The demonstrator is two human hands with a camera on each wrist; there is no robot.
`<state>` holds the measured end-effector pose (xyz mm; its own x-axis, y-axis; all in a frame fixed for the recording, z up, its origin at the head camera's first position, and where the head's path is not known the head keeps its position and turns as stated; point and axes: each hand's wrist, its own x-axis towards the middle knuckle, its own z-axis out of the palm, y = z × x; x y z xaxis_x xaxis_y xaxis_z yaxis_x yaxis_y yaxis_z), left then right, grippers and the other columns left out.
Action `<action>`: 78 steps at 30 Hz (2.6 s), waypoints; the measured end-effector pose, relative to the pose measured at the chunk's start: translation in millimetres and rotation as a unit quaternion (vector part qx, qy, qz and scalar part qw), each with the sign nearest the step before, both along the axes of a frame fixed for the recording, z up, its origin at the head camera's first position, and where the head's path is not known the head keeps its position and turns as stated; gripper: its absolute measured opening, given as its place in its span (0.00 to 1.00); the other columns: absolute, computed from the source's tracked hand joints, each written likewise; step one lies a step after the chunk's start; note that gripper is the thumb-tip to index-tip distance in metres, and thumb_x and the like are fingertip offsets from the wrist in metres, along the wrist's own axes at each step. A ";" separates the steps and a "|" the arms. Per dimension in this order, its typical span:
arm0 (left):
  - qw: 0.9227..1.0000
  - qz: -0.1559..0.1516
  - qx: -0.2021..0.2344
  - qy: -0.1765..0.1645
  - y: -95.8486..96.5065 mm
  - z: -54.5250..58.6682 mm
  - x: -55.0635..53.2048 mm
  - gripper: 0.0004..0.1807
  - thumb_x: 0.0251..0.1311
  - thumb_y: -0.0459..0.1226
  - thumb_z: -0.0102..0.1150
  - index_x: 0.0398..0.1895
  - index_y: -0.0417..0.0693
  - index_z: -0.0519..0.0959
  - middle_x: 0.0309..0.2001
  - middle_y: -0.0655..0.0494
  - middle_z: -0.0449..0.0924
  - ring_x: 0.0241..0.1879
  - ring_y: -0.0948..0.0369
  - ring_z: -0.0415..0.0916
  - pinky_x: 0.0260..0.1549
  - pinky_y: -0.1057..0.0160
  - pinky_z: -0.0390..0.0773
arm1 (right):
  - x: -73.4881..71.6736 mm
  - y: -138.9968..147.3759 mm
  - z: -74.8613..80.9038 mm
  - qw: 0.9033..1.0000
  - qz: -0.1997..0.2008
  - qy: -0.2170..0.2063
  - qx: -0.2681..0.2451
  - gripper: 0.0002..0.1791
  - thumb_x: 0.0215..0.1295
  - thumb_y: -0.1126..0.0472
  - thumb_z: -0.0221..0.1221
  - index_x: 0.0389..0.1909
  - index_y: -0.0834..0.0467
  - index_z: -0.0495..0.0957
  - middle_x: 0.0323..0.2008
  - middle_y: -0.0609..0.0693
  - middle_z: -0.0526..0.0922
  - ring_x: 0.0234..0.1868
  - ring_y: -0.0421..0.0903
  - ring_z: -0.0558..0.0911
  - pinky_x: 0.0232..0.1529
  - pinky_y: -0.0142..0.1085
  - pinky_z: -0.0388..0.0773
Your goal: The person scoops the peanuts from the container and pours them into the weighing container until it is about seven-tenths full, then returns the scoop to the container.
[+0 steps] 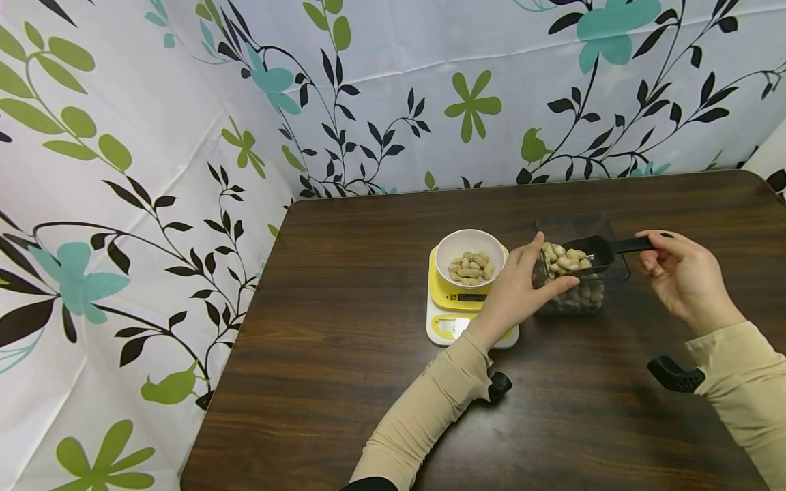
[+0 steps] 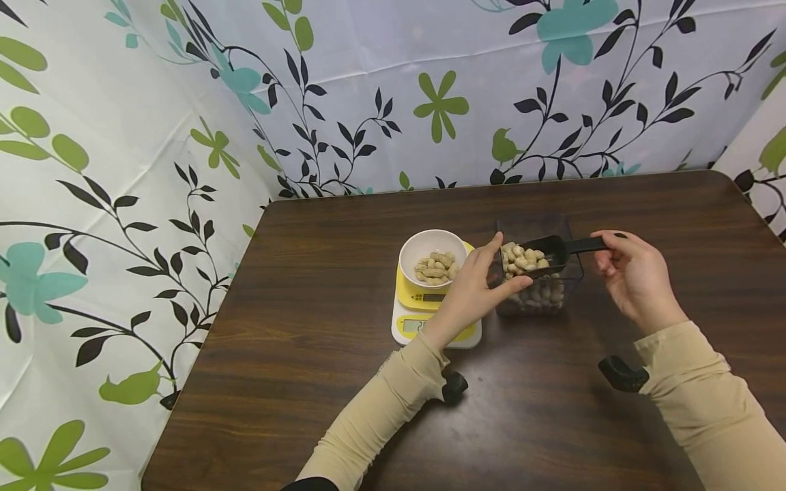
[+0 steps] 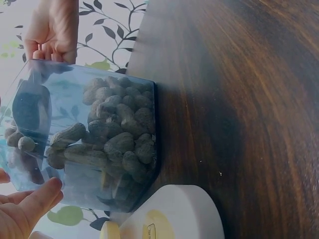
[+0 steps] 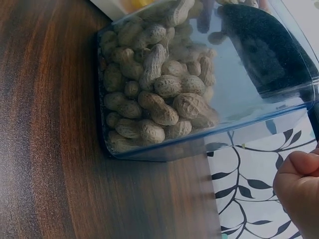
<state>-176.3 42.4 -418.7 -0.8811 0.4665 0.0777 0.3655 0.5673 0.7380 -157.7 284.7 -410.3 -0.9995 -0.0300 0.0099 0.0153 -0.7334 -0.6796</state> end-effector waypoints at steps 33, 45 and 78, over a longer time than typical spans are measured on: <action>1.000 0.003 0.005 -0.001 2.7 -0.8 0.0 0.44 0.58 0.61 0.51 0.72 0.72 0.39 0.69 0.59 0.58 0.53 0.65 0.70 0.51 0.67 0.73 | 5.1 6.6 -4.6 0.998 0.021 -0.029 -0.059 0.19 0.74 0.65 0.37 0.39 0.70 0.77 0.18 0.56 0.74 0.18 0.49 0.68 0.32 0.37 0.68; 1.000 0.003 0.009 0.004 4.0 -0.2 0.1 0.44 0.59 0.61 0.51 0.72 0.71 0.40 0.69 0.58 0.59 0.56 0.65 0.69 0.52 0.66 0.73 | 7.4 11.6 -6.5 0.996 0.021 -0.029 -0.086 0.20 0.74 0.65 0.36 0.39 0.70 0.77 0.18 0.57 0.74 0.18 0.50 0.68 0.33 0.38 0.67; 0.999 0.028 -0.007 0.035 -3.6 16.5 -4.0 0.45 0.57 0.63 0.51 0.73 0.69 0.41 0.70 0.57 0.56 0.67 0.59 0.61 0.60 0.58 0.70 | 1.5 9.6 17.5 0.993 0.020 -0.010 -0.114 0.22 0.75 0.65 0.34 0.39 0.73 0.77 0.17 0.60 0.74 0.18 0.52 0.65 0.30 0.39 0.61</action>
